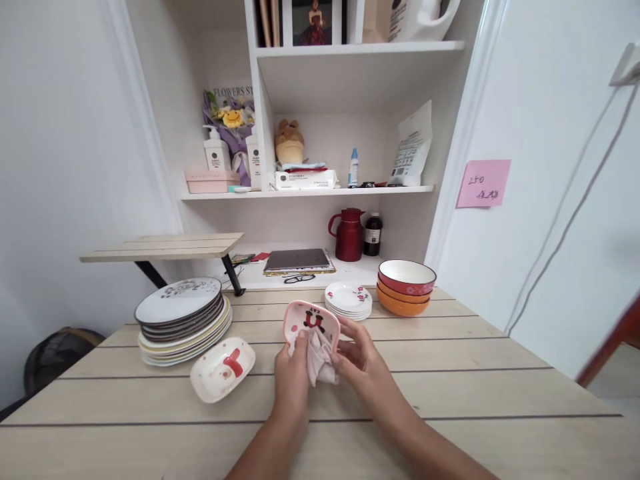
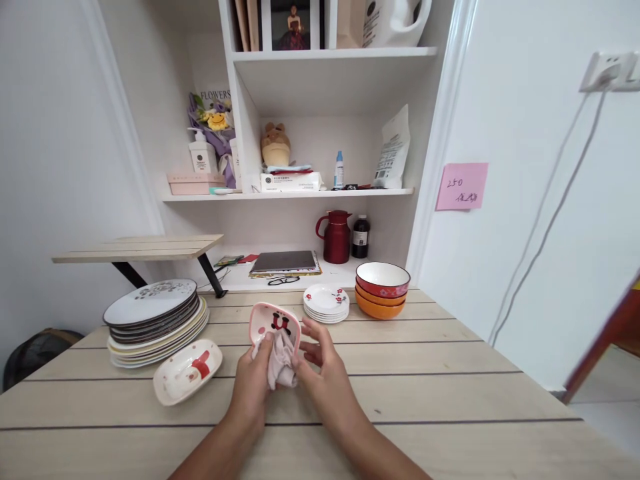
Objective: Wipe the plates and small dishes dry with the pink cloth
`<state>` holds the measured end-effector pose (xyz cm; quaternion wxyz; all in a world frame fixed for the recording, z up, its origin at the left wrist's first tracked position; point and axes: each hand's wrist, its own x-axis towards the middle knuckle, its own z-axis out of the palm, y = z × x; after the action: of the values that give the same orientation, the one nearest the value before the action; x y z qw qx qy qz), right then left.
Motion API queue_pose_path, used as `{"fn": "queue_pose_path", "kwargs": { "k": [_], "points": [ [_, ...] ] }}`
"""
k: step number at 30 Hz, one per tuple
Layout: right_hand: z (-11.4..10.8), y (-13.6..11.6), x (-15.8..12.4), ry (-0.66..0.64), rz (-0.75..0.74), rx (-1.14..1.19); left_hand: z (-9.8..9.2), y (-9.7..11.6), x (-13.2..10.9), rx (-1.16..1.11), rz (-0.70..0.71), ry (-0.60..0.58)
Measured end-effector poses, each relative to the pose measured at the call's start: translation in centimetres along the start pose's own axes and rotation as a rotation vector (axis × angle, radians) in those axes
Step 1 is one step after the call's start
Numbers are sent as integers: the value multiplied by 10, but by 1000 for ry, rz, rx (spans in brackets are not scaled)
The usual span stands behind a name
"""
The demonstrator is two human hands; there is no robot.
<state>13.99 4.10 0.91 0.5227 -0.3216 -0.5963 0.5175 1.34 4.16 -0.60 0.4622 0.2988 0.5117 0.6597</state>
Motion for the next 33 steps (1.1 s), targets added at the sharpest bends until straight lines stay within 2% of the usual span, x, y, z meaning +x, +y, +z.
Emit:
{"fn": "queue_pose_path", "kwargs": {
  "k": [3,10,12,15,18,22,25,30,33],
  "points": [
    [2,7,-2,-20,16,22,-1,-1,-1,3,47,13],
    [-6,12,3,207,187,65,6,-6,-9,377,187,-51],
    [-9,12,4,250,176,6,7,-7,-9,434,193,-41],
    [-13,13,7,261,72,-146,7,-9,-7,455,199,-28],
    [-15,14,8,242,22,-181,7,-8,-7,436,176,-44],
    [-11,16,7,161,65,7,6,-3,-9,360,73,-159],
    [-9,13,6,135,16,22,7,0,-12,358,58,-183],
    [-17,-6,6,40,-151,-297,9,-5,-8,564,201,-123],
    [-25,-18,5,-53,-169,-518,5,-5,-4,829,328,-31]
  ]
}}
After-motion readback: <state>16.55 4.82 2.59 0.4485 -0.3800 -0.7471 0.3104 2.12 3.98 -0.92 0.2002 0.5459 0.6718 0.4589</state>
